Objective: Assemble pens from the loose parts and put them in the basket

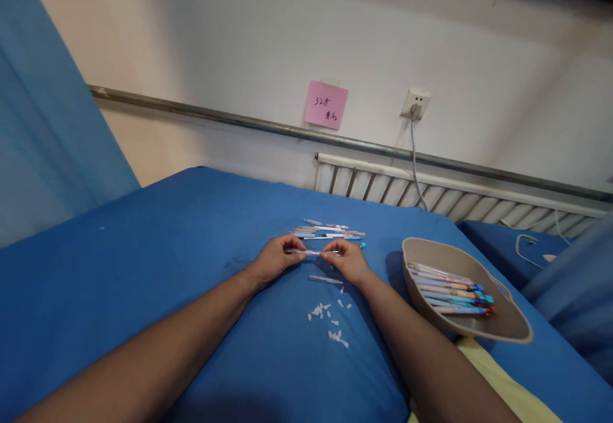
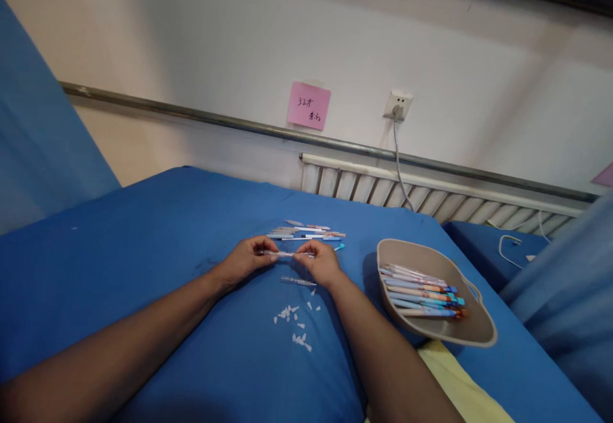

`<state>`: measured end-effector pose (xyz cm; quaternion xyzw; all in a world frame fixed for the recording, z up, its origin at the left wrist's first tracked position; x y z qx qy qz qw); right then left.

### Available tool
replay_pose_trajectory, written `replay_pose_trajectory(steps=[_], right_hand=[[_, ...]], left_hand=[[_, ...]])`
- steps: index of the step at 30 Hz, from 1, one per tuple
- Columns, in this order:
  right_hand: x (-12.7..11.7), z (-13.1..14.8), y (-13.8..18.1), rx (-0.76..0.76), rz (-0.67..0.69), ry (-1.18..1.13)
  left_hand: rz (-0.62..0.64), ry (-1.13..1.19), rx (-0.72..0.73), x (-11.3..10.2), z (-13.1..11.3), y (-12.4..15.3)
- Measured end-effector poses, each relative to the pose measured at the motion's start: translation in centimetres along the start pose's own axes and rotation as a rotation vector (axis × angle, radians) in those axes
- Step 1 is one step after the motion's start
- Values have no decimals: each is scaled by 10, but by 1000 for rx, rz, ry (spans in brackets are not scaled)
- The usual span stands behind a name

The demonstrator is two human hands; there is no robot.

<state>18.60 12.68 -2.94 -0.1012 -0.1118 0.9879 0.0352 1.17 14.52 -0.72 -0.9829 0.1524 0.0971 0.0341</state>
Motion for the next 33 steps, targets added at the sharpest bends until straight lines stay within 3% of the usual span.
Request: replay_pose_trajectory(steps=[5,11,15,18,21,26,33], right_hand=[[-3,4,0,-15,-34,-41],[-3,5,0,-40,-45,-7],[-2,5,0,-65,-27,28],[-3,6,0,-75,-36,40],[-5,8,0,-82,-68,53],[-5,8,0,-70,-73,65],[-4,5,0,-80,-65,70]], left_hand=[[-1,168,-29,3,-4,0],[-2,70,-31,3,2,-1],[49,154,12,3,-2,0],[6,220,-49,2,-1,0],[-20,147,-116,2,5,-1],[23,177,-13,1,-2,-1],[20,110,-94,4,5,-1]])
Point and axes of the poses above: each hand's wrist, its own y-axis away from the middle knuckle, its own x-axis out of the palm, z = x × y, the point moved 6 cm from there along -y, towards the middle knuckle, and after that the axes turned 4 degrees about -z, right-handed, at the moved point
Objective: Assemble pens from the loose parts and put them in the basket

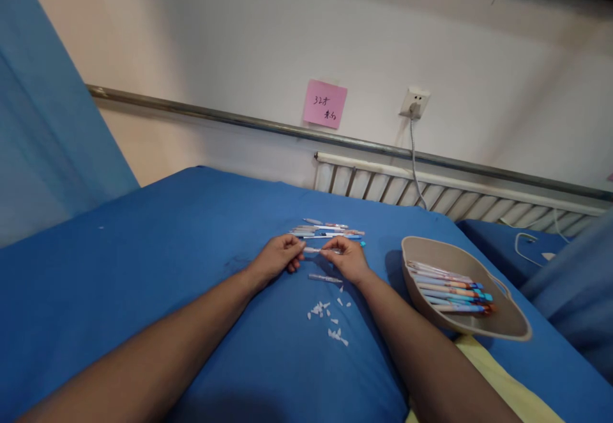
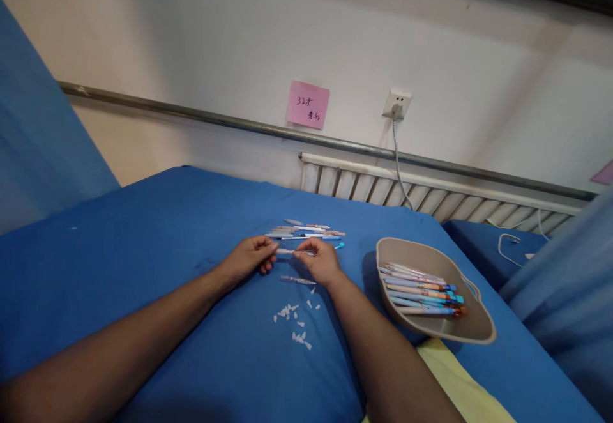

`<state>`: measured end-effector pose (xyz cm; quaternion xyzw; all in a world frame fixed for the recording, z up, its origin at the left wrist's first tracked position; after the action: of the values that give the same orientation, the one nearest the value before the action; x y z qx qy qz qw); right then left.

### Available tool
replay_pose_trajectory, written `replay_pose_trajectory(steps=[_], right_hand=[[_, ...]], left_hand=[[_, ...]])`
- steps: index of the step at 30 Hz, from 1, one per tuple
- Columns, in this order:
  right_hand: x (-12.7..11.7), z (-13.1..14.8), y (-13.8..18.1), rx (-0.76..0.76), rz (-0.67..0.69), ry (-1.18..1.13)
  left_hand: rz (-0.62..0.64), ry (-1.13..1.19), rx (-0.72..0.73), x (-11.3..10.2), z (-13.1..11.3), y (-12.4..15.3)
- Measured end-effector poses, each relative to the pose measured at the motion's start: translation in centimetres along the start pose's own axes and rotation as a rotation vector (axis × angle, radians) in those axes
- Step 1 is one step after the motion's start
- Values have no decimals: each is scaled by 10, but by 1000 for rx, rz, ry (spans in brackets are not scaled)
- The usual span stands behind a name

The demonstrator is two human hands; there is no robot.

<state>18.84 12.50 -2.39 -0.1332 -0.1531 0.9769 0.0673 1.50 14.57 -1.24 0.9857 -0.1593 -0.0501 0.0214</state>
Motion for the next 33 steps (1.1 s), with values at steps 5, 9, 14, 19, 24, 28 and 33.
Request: replay_pose_trajectory(steps=[5,9,14,19,24,28,33], right_hand=[[1,2,1,-7,9,4],[1,4,1,-15,15,16],[1,3,2,-12,19,41],[2,4,2,-14,21,41],[2,3,2,-28,21,33],[3,-1,1,-29,24,-6],[4,-1,1,-25,19,21]], left_hand=[[18,69,88,-1,-8,2],[-13,27,-10,-2,-2,1],[34,25,73,0,-6,2],[-37,49,32,-3,-4,-1],[8,-12,24,2,-1,0],[-7,93,71,0,-9,3],[-26,-5,10,1,-2,0]])
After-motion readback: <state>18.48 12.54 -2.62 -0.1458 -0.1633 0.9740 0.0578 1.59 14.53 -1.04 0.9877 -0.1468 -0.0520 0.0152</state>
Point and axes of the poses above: each hand's wrist, its own y-axis away from the middle knuckle, its own x-axis out of the palm, z = x × y, the point moved 6 cm from there along -y, towards the middle knuckle, and after that the axes turned 4 degrees about -z, right-handed, at the moved point
